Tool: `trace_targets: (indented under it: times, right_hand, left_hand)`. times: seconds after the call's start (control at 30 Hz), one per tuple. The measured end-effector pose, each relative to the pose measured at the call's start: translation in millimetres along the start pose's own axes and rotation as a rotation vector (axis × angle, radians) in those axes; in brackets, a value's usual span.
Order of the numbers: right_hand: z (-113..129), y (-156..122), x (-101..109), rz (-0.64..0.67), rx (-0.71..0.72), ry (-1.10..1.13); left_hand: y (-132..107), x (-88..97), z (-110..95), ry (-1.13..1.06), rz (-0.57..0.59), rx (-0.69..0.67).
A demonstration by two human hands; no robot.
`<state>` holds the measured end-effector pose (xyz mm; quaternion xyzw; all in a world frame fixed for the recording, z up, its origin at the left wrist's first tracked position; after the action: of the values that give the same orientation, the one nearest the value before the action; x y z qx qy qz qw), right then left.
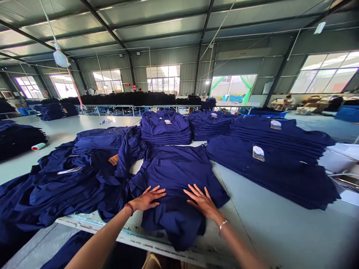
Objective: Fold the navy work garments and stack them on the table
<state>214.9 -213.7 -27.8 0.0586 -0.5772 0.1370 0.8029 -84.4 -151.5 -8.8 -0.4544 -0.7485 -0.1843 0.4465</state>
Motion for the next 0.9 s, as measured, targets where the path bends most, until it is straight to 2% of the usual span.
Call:
trace_targets:
  times: [0.07,0.17,0.27,0.33,0.4,0.47,0.53,0.67,0.73,0.8,0.83,0.9]
  right_hand:
    - [1.3,3.7,0.1,-0.003,-0.045,0.026]
    - [14.3,1.0,11.3,-0.051,-0.079,0.156]
    - [37.8,-14.7,30.0,-0.141,0.08,0.332]
    - [51.8,-27.6,39.6,-0.13,0.214,0.42]
    - [59.7,-37.5,41.8,-0.027,0.282,0.464]
    - [60.6,-42.7,35.7,0.104,0.28,0.462]
    - [57.0,-43.7,24.9,0.156,0.248,0.426]
    - [52.6,-37.7,8.4,0.004,0.209,0.356]
    - [53.6,-30.9,8.6,-0.015,0.176,0.347]
    - [52.8,-19.7,16.9,0.004,0.113,0.453]
    - [50.6,-12.4,24.0,-0.011,0.072,0.537]
    - [41.1,3.5,40.3,-0.135,-0.039,0.702]
  left_hand:
    - [0.7,-3.6,0.7,0.041,-0.027,0.055]
    - [3.2,3.3,-10.2,0.006,-0.149,0.082]
    - [-6.4,17.6,-30.7,-0.178,-0.261,0.006]
    - [-18.0,22.9,-44.6,-0.307,-0.184,-0.051]
    - [-29.5,22.1,-56.1,-0.353,-0.012,-0.085]
    - [-37.4,17.1,-61.5,-0.323,0.122,-0.065]
    - [-39.2,10.4,-61.0,-0.252,0.158,-0.024]
    - [-27.7,1.5,-53.4,-0.089,0.06,-0.044]
    - [-17.6,2.9,-48.5,-0.078,0.031,-0.052]
    - [-5.0,9.4,-42.7,-0.163,0.032,-0.028]
    - [2.1,15.2,-38.8,-0.259,-0.01,0.013]
    - [16.2,28.8,-28.3,-0.501,-0.201,0.135]
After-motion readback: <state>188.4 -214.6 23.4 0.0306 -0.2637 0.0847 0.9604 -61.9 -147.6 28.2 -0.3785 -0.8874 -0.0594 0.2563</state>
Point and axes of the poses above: each hand's wrist, its own y-axis towards the middle knuckle, its own x-axis out of the back of the hand, z = x × y, the point moved 3 cm from there along y, towards the middle knuckle, and after that the axes turned 4 degrees about z, right-handed, at the moved point
